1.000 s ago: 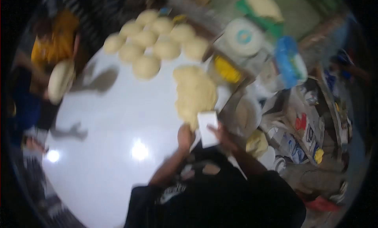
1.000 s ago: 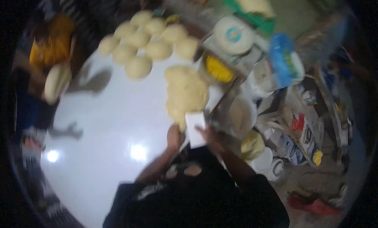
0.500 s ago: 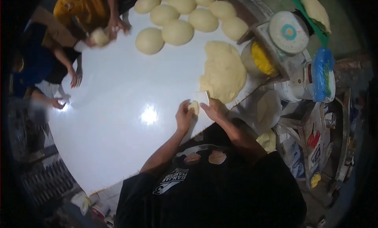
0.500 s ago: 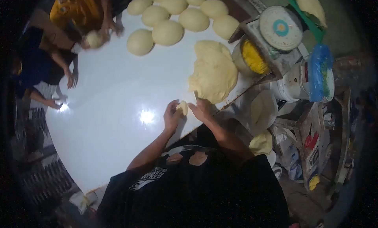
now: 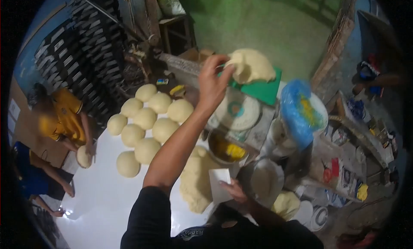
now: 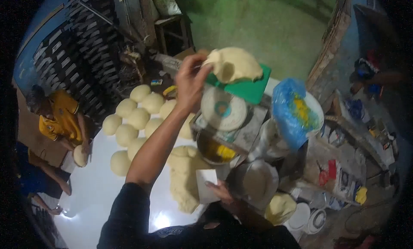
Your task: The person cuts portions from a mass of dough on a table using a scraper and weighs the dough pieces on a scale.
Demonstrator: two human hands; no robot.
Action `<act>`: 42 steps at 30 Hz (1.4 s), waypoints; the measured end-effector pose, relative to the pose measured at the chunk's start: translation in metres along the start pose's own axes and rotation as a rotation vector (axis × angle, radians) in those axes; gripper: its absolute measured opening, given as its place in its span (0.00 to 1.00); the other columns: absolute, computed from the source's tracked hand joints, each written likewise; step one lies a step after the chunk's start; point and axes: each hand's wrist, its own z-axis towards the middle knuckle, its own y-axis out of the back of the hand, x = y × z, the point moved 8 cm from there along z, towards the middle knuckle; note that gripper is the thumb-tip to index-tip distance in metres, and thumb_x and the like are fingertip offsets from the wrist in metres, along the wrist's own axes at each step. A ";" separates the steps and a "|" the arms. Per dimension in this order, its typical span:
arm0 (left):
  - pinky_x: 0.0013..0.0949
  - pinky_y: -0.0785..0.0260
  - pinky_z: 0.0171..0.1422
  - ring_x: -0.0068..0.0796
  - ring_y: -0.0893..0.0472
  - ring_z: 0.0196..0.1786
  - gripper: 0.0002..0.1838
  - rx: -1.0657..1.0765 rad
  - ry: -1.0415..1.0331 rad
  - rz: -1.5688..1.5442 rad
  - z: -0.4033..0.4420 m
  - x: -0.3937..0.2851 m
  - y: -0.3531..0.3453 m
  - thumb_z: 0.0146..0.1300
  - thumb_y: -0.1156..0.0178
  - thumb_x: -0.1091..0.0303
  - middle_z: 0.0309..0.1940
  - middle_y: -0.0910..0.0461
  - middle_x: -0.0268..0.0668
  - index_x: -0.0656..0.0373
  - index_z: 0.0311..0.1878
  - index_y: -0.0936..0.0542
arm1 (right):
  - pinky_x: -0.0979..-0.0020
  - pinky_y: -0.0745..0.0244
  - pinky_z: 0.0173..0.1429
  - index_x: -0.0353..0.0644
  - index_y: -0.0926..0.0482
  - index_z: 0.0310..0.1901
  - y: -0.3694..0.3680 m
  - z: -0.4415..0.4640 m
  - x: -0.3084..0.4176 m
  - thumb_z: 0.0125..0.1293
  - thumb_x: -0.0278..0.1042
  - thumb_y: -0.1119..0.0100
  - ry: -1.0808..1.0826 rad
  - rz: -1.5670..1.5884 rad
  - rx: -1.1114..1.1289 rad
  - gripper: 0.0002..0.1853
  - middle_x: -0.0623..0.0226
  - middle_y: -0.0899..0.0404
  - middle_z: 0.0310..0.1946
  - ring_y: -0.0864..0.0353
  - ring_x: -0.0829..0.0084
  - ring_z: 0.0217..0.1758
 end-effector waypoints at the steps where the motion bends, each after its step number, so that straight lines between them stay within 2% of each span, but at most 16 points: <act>1: 0.38 0.25 0.56 0.39 0.17 0.52 0.13 0.048 0.020 0.052 0.021 0.014 -0.034 0.64 0.29 0.68 0.51 0.16 0.40 0.60 0.50 0.16 | 0.68 0.21 0.52 0.39 0.19 0.60 0.004 -0.002 0.017 0.75 0.42 0.34 -0.048 -0.009 -0.035 0.19 0.71 0.15 0.46 0.17 0.78 0.49; 3: 0.41 0.27 0.62 0.42 0.18 0.56 0.15 0.087 0.044 0.095 0.039 0.039 -0.069 0.63 0.28 0.66 0.54 0.15 0.39 0.59 0.52 0.15 | 0.69 0.21 0.51 0.39 0.19 0.59 0.015 -0.004 0.034 0.75 0.41 0.34 -0.098 -0.028 -0.078 0.18 0.72 0.15 0.45 0.18 0.79 0.47; 5: 0.47 0.33 0.71 0.52 0.25 0.68 0.26 0.274 -0.117 0.747 0.032 0.049 -0.100 0.62 0.26 0.62 0.64 0.19 0.46 0.56 0.62 0.18 | 0.71 0.22 0.49 0.40 0.18 0.57 0.026 -0.006 0.016 0.75 0.41 0.33 -0.196 0.046 -0.037 0.17 0.73 0.15 0.45 0.19 0.80 0.44; 6: 0.47 0.33 0.71 0.52 0.25 0.68 0.26 0.280 -0.109 0.746 0.027 0.040 -0.094 0.62 0.26 0.62 0.64 0.19 0.46 0.56 0.62 0.18 | 0.71 0.22 0.49 0.40 0.18 0.57 0.026 -0.010 0.020 0.75 0.41 0.33 -0.206 0.049 -0.040 0.17 0.73 0.15 0.45 0.19 0.80 0.44; 8: 0.50 0.41 0.78 0.54 0.34 0.77 0.36 -0.029 -0.370 0.732 0.001 -0.025 -0.043 0.61 0.25 0.61 0.70 0.25 0.51 0.55 0.72 0.25 | 0.71 0.22 0.48 0.40 0.17 0.56 0.023 -0.017 0.040 0.75 0.40 0.34 -0.111 0.057 -0.060 0.15 0.74 0.15 0.44 0.19 0.80 0.42; 11: 0.49 0.35 0.75 0.52 0.27 0.72 0.36 0.092 -0.120 0.337 -0.100 -0.024 0.041 0.63 0.27 0.68 0.70 0.26 0.54 0.64 0.74 0.30 | 0.70 0.22 0.47 0.38 0.17 0.57 0.025 -0.021 0.031 0.77 0.39 0.36 0.016 0.039 -0.093 0.15 0.73 0.14 0.42 0.18 0.81 0.42; 14: 0.41 0.22 0.47 0.45 0.14 0.41 0.18 0.200 0.322 0.425 -0.289 0.013 0.131 0.68 0.32 0.72 0.43 0.15 0.51 0.67 0.59 0.19 | 0.69 0.21 0.48 0.38 0.17 0.56 0.017 -0.038 0.004 0.77 0.41 0.37 -0.096 0.061 -0.173 0.16 0.71 0.13 0.42 0.16 0.80 0.43; 16: 0.44 0.22 0.50 0.48 0.14 0.43 0.14 0.376 0.750 0.543 -0.444 0.024 0.192 0.71 0.36 0.68 0.42 0.14 0.52 0.66 0.54 0.17 | 0.69 0.20 0.48 0.37 0.16 0.56 0.004 -0.050 -0.014 0.76 0.42 0.36 -0.132 0.115 -0.156 0.17 0.71 0.13 0.42 0.16 0.79 0.42; 18: 0.50 0.23 0.54 0.58 0.16 0.48 0.13 0.558 0.871 0.649 -0.578 0.000 0.244 0.73 0.38 0.63 0.46 0.14 0.54 0.63 0.50 0.15 | 0.70 0.20 0.49 0.37 0.16 0.57 -0.020 -0.062 -0.015 0.75 0.44 0.34 -0.176 -0.001 -0.040 0.19 0.71 0.13 0.43 0.16 0.78 0.44; 21: 0.47 0.21 0.54 0.53 0.15 0.51 0.10 0.460 1.127 0.454 -0.704 -0.056 0.286 0.73 0.39 0.62 0.46 0.14 0.48 0.56 0.49 0.15 | 0.70 0.23 0.51 0.38 0.19 0.61 -0.048 -0.076 -0.049 0.76 0.46 0.36 -0.152 -0.079 -0.021 0.22 0.71 0.15 0.45 0.19 0.79 0.46; 22: 0.46 0.21 0.55 0.51 0.14 0.52 0.10 0.455 1.321 0.381 -0.712 -0.066 0.285 0.73 0.39 0.62 0.46 0.13 0.46 0.54 0.49 0.15 | 0.69 0.23 0.52 0.38 0.20 0.62 -0.062 -0.080 -0.050 0.76 0.47 0.36 -0.145 -0.094 0.015 0.23 0.70 0.15 0.46 0.19 0.78 0.48; 28: 0.46 0.21 0.53 0.55 0.14 0.51 0.14 0.603 1.003 0.401 -0.683 -0.086 0.251 0.74 0.40 0.58 0.43 0.14 0.51 0.60 0.48 0.16 | 0.65 0.25 0.54 0.38 0.19 0.60 -0.114 -0.109 -0.045 0.71 0.53 0.33 -0.027 -0.408 0.043 0.27 0.65 0.16 0.44 0.22 0.75 0.47; 33: 0.46 0.23 0.49 0.43 0.14 0.40 0.26 0.333 1.114 0.372 -0.635 -0.011 0.220 0.70 0.35 0.48 0.36 0.14 0.53 0.67 0.48 0.18 | 0.63 0.22 0.37 0.36 0.14 0.43 -0.077 -0.113 -0.072 0.69 0.53 0.31 -0.125 -0.522 -0.206 0.23 0.68 0.15 0.30 0.20 0.74 0.32; 36: 0.52 0.23 0.47 0.61 0.14 0.43 0.31 0.169 1.233 0.608 -0.623 0.044 0.186 0.60 0.28 0.46 0.39 0.14 0.59 0.69 0.47 0.19 | 0.62 0.19 0.40 0.33 0.14 0.43 -0.053 -0.114 -0.054 0.68 0.50 0.30 -0.144 -0.435 -0.361 0.22 0.61 0.11 0.34 0.13 0.71 0.36; 39: 0.53 0.23 0.46 0.62 0.14 0.42 0.28 0.122 1.359 0.552 -0.649 0.052 0.191 0.60 0.28 0.49 0.37 0.14 0.59 0.69 0.47 0.19 | 0.62 0.19 0.43 0.31 0.15 0.45 -0.057 -0.104 -0.041 0.68 0.48 0.31 -0.081 -0.553 -0.355 0.22 0.58 0.11 0.34 0.11 0.69 0.37; 42: 0.47 0.22 0.42 0.49 0.13 0.36 0.20 0.110 1.158 0.472 -0.646 0.024 0.225 0.65 0.30 0.56 0.32 0.14 0.53 0.68 0.45 0.18 | 0.57 0.18 0.45 0.31 0.16 0.47 -0.105 -0.088 -0.040 0.70 0.48 0.33 0.060 -0.579 -0.219 0.22 0.51 0.11 0.35 0.10 0.59 0.38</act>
